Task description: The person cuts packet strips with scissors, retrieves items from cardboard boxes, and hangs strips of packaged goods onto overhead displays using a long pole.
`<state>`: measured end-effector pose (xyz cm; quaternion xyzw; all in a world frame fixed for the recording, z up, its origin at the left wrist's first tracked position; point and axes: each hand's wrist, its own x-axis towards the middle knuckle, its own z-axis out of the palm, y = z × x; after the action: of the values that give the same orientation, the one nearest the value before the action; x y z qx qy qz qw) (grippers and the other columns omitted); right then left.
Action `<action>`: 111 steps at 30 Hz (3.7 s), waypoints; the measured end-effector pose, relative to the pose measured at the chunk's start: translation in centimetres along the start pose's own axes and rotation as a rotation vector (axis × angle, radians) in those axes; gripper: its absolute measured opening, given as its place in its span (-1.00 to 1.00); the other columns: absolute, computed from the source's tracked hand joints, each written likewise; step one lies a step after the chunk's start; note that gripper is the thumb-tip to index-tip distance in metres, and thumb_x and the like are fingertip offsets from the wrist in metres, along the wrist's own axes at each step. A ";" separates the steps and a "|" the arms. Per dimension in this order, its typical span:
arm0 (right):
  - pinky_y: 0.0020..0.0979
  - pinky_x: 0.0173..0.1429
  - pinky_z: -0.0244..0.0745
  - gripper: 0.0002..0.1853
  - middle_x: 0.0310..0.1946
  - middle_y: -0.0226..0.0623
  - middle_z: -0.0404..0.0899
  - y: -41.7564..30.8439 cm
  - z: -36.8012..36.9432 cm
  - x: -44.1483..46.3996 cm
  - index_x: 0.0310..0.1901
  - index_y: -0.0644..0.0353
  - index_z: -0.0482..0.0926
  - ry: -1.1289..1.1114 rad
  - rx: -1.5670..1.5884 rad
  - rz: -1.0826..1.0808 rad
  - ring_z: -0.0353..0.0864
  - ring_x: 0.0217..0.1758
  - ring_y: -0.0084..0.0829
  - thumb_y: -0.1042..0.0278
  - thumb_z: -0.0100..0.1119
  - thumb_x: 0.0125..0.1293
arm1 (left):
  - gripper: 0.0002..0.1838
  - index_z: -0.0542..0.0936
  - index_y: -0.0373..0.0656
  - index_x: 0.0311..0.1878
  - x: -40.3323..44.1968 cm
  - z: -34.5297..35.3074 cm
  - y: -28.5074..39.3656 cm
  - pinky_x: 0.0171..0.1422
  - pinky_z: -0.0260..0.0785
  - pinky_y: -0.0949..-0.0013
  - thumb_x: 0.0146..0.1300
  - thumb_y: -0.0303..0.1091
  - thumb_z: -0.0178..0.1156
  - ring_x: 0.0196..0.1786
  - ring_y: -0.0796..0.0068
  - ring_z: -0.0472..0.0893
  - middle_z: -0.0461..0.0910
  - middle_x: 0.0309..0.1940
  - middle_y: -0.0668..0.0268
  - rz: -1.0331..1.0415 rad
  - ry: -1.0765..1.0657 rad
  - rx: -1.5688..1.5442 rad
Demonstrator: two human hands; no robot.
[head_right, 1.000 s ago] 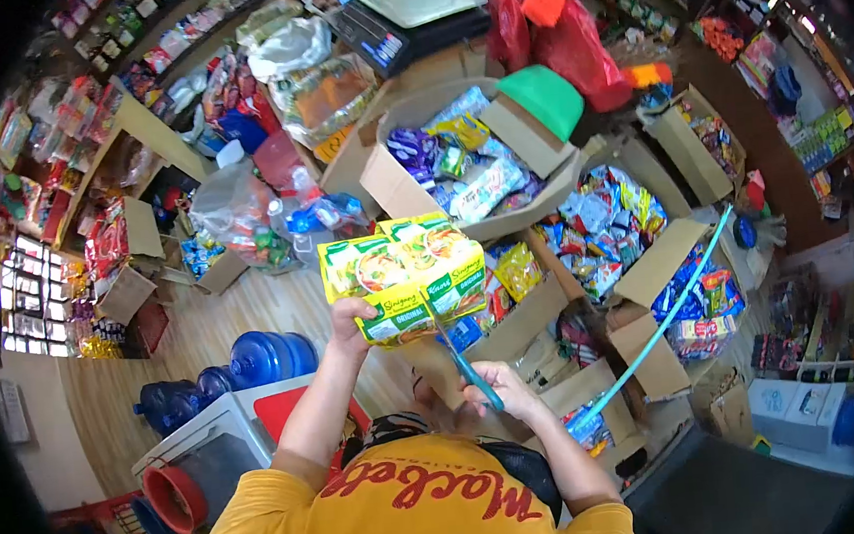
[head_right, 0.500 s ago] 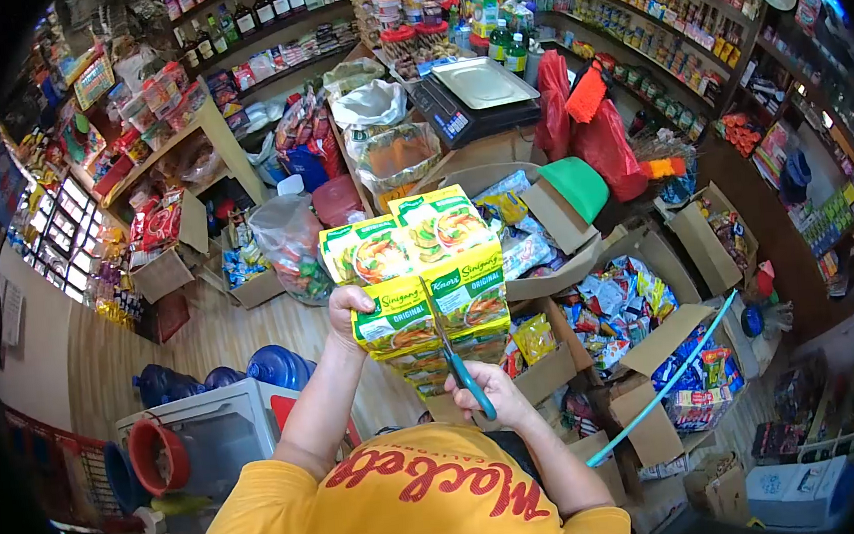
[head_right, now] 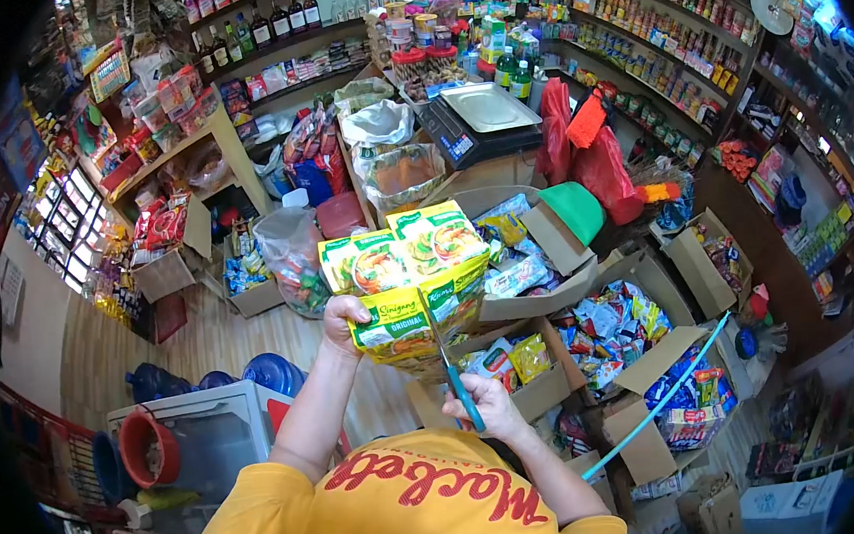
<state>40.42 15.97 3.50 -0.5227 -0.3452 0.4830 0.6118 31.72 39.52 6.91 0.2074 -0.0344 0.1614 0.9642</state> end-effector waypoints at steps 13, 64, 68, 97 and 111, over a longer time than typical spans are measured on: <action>-0.66 -0.64 0.22 -0.74 -0.71 -0.52 0.40 0.8 1.2 -1.1 -0.39 0.23 0.48 0.038 -0.058 -0.004 0.36 -0.71 -0.73 0.26 0.34 0.09 | -0.27 0.29 -0.34 0.21 -1.9 -0.7 -1.2 0.24 0.30 0.07 -0.15 -0.44 0.23 0.13 0.11 0.46 0.42 0.12 0.03 0.063 -0.180 -0.060; -0.67 -0.67 0.24 -0.77 -0.72 -0.49 0.41 2.8 0.4 3.6 -0.45 0.19 0.43 0.095 0.166 0.152 0.40 -0.74 -0.68 0.28 0.28 0.14 | -0.29 0.27 -0.37 0.20 0.9 -4.5 -3.1 0.20 0.32 -0.04 -0.10 -0.28 0.09 0.07 0.01 0.49 0.41 0.11 -0.06 -0.005 0.088 -0.164; -0.66 -0.67 0.22 -0.78 -0.73 -0.49 0.41 3.3 0.6 7.0 -0.45 0.19 0.43 0.149 0.168 0.168 0.39 -0.76 -0.67 0.29 0.28 0.15 | -0.30 0.27 -0.36 0.20 3.6 -6.4 -1.1 0.20 0.31 -0.05 -0.08 -0.27 0.08 0.07 0.01 0.49 0.42 0.10 -0.06 -0.045 0.094 -0.209; -0.14 -0.15 0.46 -0.62 -0.33 0.06 0.59 15.7 -24.0 25.4 -0.29 0.31 0.52 0.864 -1.196 0.578 0.60 -0.24 -0.07 0.15 0.25 -0.03 | -0.32 0.30 -0.28 0.19 12.7 -23.0 9.5 0.19 0.32 0.01 -0.08 -0.22 0.09 0.07 0.03 0.48 0.43 0.09 0.03 -0.022 0.405 -0.001; -0.17 0.03 0.45 -0.65 -0.19 0.04 0.58 16.2 -24.8 26.9 -0.23 0.30 0.56 0.646 -1.186 0.718 0.57 -0.07 -0.05 0.27 0.25 -0.05 | -0.29 0.30 -0.29 0.20 8.1 -21.7 7.2 0.27 0.23 0.03 -0.13 -0.28 0.05 0.13 0.02 0.43 0.41 0.12 0.03 -0.011 0.433 0.028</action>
<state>67.60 33.81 -19.85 -0.9591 -0.1598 0.2090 0.1048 37.07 57.07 -9.00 0.1816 0.1770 0.1975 0.9469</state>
